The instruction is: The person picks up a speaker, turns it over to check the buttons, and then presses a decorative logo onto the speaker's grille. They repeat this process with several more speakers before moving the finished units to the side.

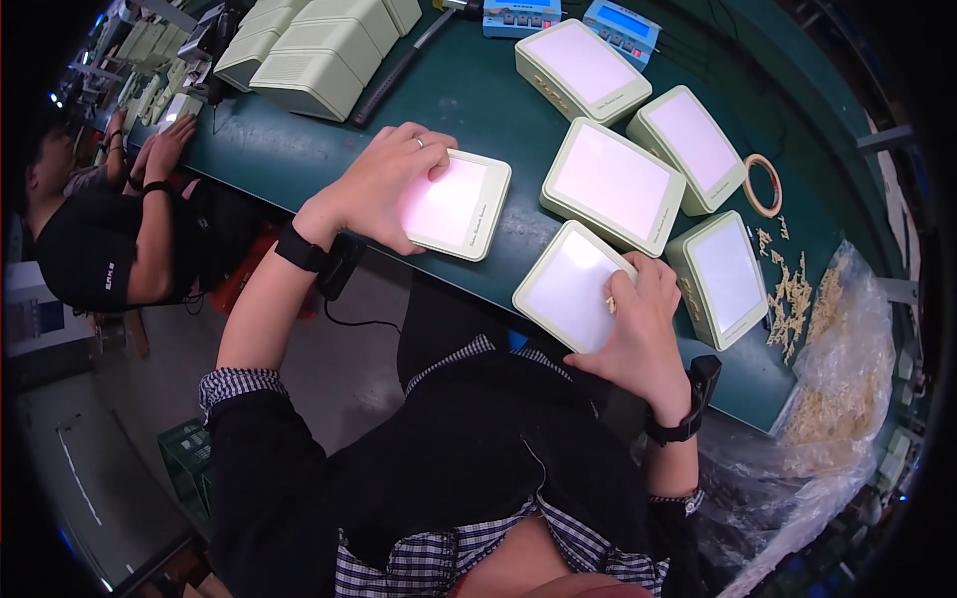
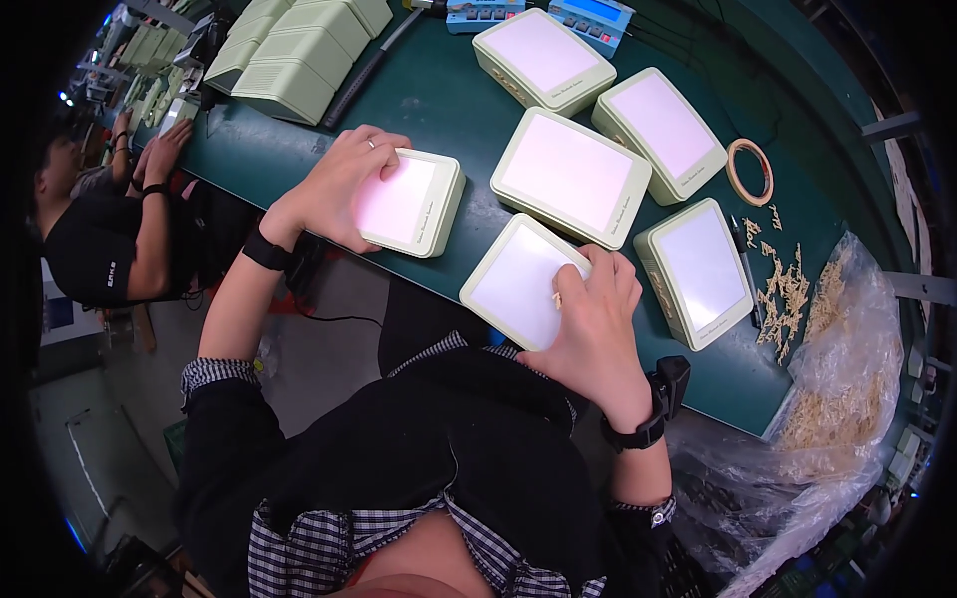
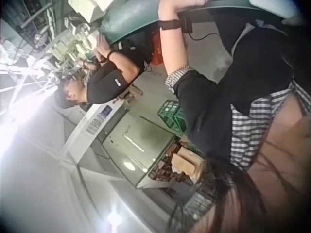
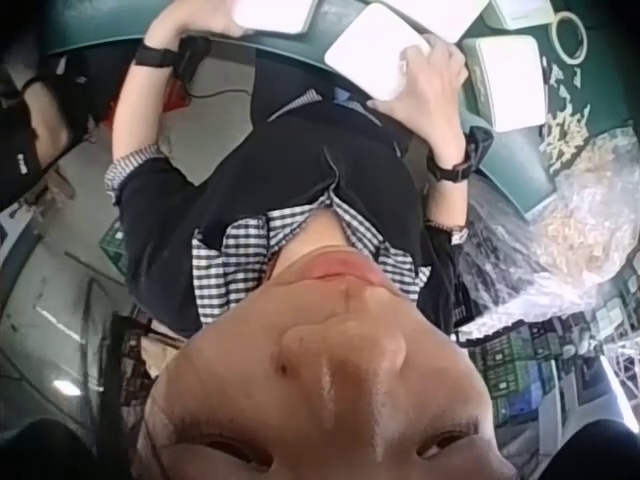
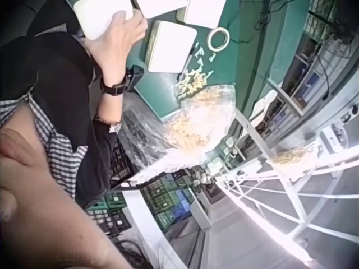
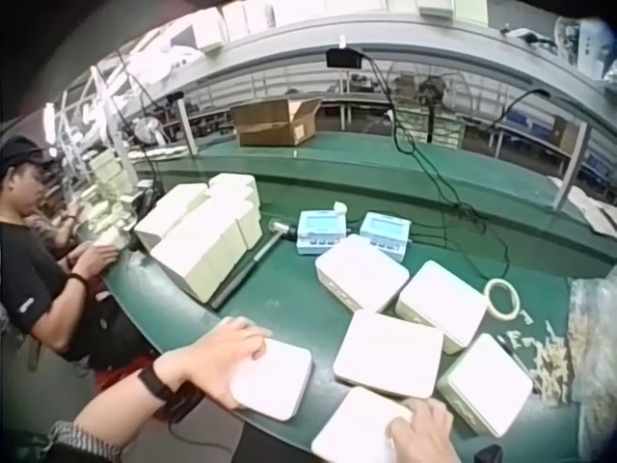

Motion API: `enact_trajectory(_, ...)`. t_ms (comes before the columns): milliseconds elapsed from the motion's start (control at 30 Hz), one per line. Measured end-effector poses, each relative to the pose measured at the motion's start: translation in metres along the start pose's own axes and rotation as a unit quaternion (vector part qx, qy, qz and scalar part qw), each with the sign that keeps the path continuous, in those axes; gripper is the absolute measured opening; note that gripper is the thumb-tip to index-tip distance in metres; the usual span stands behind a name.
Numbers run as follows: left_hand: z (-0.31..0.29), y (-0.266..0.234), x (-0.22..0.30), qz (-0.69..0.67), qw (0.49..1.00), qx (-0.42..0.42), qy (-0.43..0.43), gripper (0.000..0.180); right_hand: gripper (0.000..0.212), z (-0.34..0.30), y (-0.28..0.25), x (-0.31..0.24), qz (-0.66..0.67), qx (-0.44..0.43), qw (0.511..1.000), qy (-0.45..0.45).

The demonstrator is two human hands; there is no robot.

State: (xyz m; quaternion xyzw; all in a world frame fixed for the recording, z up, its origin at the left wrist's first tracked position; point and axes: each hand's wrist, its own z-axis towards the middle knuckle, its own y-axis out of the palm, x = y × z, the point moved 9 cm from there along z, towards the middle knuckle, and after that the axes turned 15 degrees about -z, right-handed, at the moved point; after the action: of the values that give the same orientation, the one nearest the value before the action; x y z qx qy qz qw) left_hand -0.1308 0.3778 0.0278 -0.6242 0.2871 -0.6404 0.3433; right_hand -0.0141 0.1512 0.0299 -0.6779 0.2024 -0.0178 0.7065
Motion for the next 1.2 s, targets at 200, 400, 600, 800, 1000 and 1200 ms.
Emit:
enact_trajectory(200,0.000,-0.003,0.001,0.000,0.999,-0.027,-0.025,0.071,0.077,0.001,0.000,-0.001,0.002,-0.005,1.000,-0.003)
enact_trajectory(400,0.042,-0.029,0.023,0.045,0.999,0.000,-0.002,0.070,0.076,0.003,0.000,0.002,0.002,-0.006,1.000,-0.006)
enact_trajectory(600,0.175,0.005,0.008,0.122,0.987,0.086,-0.065,0.085,0.073,-0.003,-0.008,-0.001,0.016,0.039,0.999,-0.024)
enact_trajectory(800,0.204,0.029,-0.019,0.169,0.978,0.016,-0.123,0.085,0.046,-0.047,-0.061,0.065,0.136,0.203,0.967,0.072)
enact_trajectory(1000,0.165,0.004,-0.044,0.105,0.980,-0.170,-0.020,0.088,0.034,-0.136,-0.058,0.238,0.069,0.248,0.895,0.365)
enact_trajectory(1200,0.154,-0.008,-0.060,0.055,0.959,0.083,-0.264,0.090,0.041,-0.131,-0.026,0.284,0.041,0.282,0.882,0.375)
